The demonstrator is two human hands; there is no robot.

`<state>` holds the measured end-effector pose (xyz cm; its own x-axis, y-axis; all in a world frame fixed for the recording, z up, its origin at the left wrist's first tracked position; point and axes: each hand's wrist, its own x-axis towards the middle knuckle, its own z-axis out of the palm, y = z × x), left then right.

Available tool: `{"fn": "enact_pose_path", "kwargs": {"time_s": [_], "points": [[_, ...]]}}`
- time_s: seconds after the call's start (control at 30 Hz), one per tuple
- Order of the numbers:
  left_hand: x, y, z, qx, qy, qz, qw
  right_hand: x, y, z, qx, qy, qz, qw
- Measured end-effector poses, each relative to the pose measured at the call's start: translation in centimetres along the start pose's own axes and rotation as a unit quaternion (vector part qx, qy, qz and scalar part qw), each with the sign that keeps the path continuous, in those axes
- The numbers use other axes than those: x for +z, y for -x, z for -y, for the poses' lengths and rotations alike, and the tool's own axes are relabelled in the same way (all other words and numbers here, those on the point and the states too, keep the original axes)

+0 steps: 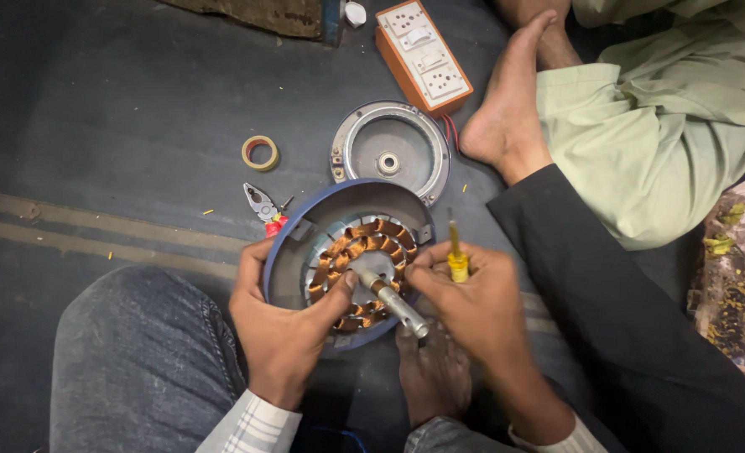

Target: The person sits on the floor and uses a screwdriver to unscrew fasteners from a blue ceiling fan motor housing, then separates the housing cover to expose the copper winding stator and works on the central rotor shaft, removing the cover and other parts to the side.

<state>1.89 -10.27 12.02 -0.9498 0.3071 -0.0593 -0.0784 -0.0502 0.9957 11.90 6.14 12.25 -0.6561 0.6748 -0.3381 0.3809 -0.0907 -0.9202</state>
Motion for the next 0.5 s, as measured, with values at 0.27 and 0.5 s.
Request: {"fn": "enact_pose_path", "kwargs": {"time_s": [0.27, 0.5], "points": [[-0.2, -0.2, 0.0, -0.013, 0.018, -0.015, 1.000, -1.9, 0.5, 2.3, -0.047, 0.058, 0.007, 0.997], [-0.3, -0.2, 0.1, -0.017, 0.011, -0.014, 1.000, 0.5, 1.2, 3.7, -0.151, 0.237, -0.062, 0.958]]}}
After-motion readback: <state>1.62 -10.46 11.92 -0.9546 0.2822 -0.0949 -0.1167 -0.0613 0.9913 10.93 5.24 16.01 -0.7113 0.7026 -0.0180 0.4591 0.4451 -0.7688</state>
